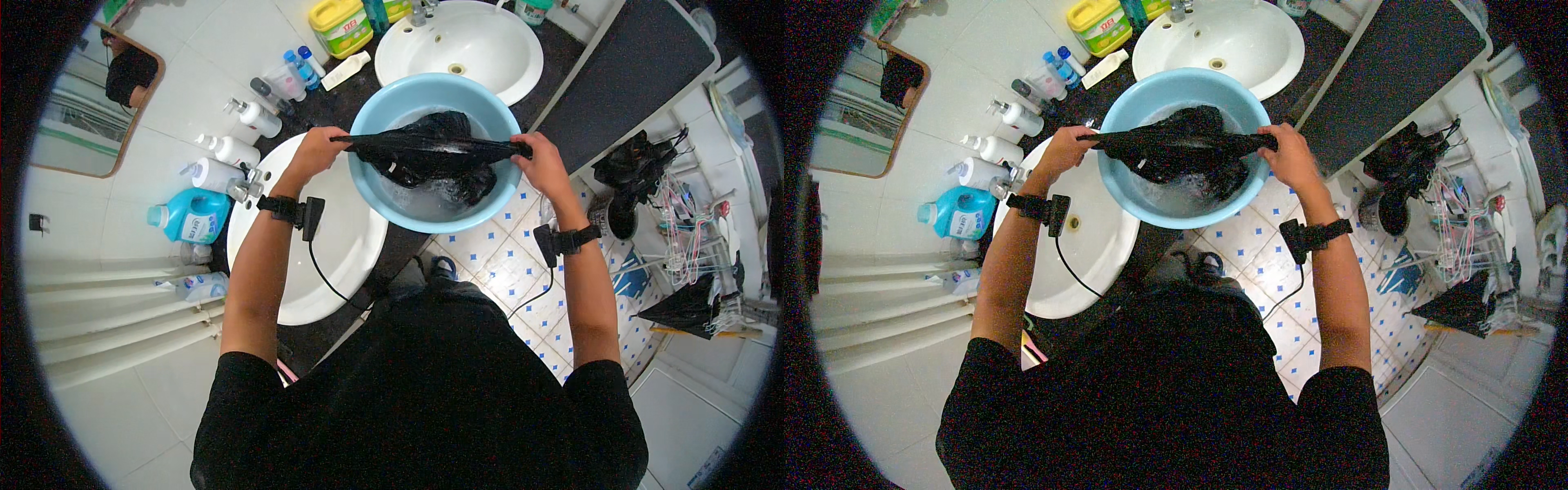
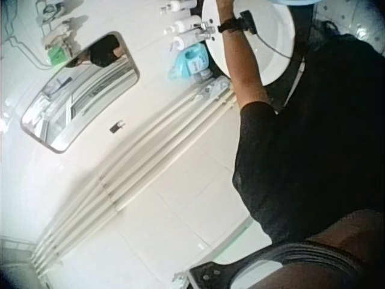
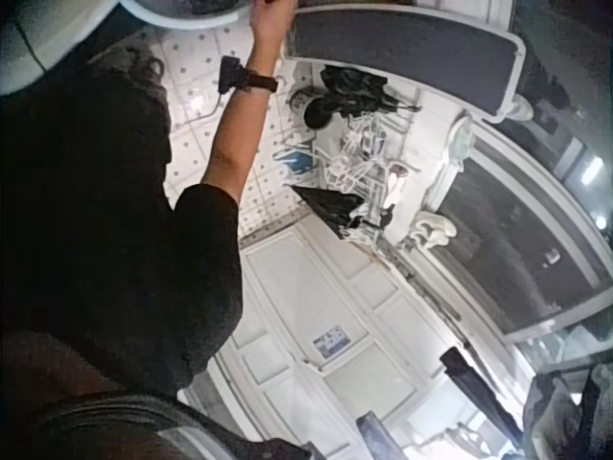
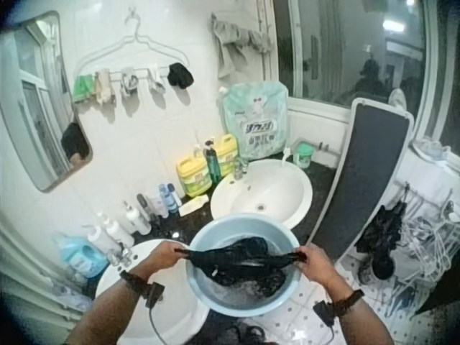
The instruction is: The person washes a black garment by hand in a blue basin, rubbing the fabric in soapy water, rinsing it under a running faucet, and wringing it out.
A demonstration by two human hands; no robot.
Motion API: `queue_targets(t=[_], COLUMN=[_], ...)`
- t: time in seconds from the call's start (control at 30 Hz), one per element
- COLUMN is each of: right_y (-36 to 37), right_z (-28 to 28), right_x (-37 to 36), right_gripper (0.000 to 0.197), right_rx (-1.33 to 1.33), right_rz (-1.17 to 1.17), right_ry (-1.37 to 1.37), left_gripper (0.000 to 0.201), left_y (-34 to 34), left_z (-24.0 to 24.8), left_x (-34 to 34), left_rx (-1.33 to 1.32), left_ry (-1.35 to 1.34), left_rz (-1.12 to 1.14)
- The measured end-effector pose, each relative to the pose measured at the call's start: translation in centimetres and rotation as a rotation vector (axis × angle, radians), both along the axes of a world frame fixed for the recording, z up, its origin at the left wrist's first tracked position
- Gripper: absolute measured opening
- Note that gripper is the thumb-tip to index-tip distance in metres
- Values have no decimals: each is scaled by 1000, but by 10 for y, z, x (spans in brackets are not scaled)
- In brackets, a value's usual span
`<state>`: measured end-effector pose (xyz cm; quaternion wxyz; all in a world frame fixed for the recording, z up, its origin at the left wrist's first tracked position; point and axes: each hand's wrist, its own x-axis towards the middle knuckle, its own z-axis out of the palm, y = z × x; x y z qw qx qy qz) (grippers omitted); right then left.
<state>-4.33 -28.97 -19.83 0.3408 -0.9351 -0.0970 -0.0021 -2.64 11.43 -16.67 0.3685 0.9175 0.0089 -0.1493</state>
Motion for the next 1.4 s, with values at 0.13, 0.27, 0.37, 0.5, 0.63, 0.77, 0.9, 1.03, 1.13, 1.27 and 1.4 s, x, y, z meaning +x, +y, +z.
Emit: queue_targets(t=[0.13, 0.27, 0.37, 0.5, 0.63, 0.77, 0.9, 1.03, 1.13, 1.27, 1.4], right_y=[3, -13, -19, -26, -16, -17, -1, -12, -26, -20, -26], right_z=[25, 3, -10, -24, -22, -18, 19, 6, -18, -15, -14], right_x=[5, 13, 17, 24, 28, 32, 34, 39, 41, 32, 22], right_gripper=[34, 29, 20, 22, 17, 13, 9, 8, 9, 11, 14], right_rx=[-61, -1, 211, 228, 267, 697, 1166, 1249, 1206, 1201, 1033], right_rz=[-46, -61, 43, 10, -212, -431, -544, -637, -638, -613, -582], right_ry=[170, 77, 2, -26, 1, 59, 183, 203, 187, 222, 190], left_gripper=[14, 14, 16, 18, 19, 19, 17, 28, 46, 45, 42], left_y=[8, 13, 23, 20, 19, -1, -28, -77, -95, -97, -128], left_z=[-8, -21, -35, -39, -39, -30, -30, -38, -89, -149, -124], left_x=[1, 10, 14, 11, 12, 15, 30, 38, 41, 42, 27], left_rx=[-211, -200, -311, -518, -499, -538, -872, -472, -343, -243, 175], left_ry=[-57, -135, -97, -41, -86, -289, -349, -464, 212, 71, -206], left_rz=[159, 229, 359, 490, 578, 580, 814, 460, 356, 327, 475])
